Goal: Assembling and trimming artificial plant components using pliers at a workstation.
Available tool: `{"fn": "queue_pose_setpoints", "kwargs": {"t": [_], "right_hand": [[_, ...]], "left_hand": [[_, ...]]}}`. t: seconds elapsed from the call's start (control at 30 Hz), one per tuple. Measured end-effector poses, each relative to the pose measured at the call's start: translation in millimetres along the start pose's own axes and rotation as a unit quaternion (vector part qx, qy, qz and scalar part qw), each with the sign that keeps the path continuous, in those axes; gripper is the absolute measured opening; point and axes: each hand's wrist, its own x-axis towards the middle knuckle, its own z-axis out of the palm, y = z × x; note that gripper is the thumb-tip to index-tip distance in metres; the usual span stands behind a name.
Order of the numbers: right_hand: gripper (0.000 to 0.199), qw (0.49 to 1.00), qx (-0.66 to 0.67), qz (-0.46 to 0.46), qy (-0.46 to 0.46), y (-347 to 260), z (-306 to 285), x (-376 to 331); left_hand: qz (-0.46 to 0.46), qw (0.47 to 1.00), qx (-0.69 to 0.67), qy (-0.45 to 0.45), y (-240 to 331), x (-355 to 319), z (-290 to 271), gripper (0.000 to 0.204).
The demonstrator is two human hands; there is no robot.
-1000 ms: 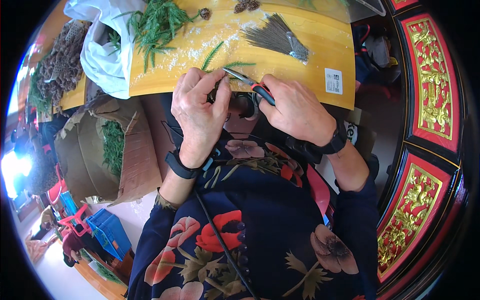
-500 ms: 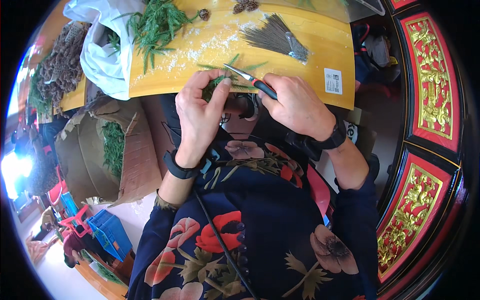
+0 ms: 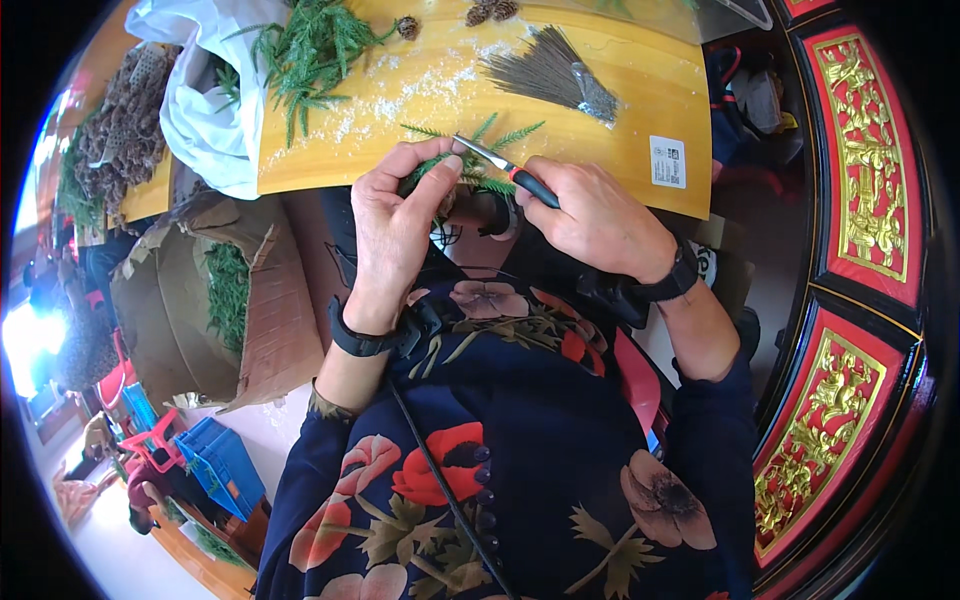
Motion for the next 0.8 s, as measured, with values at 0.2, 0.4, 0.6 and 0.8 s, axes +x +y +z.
{"fn": "queue_pose_setpoints", "kwargs": {"t": [0.2, 0.4, 0.6, 0.8], "right_hand": [[0.021, 1.000, 0.008, 0.000, -0.003, 1.6, 0.7, 0.6], [0.021, 0.997, 0.070, -0.010, -0.039, 4.4, -0.6, 4.1], [0.020, 0.985, 0.131, 0.046, -0.099, 6.3, -1.8, 10.0], [0.019, 0.991, 0.099, 0.062, -0.070, 8.8, 5.3, 19.4]], "left_hand": [[0.021, 0.999, 0.040, 0.020, -2.1, 0.9, 1.5, 0.017], [0.031, 0.999, 0.038, 0.016, -3.4, 3.1, -0.1, 0.018], [0.029, 0.998, 0.047, 0.015, -6.2, 5.8, -5.0, 0.018], [-0.028, 0.999, -0.024, 0.009, -2.9, 10.6, -5.5, 0.016]]}}
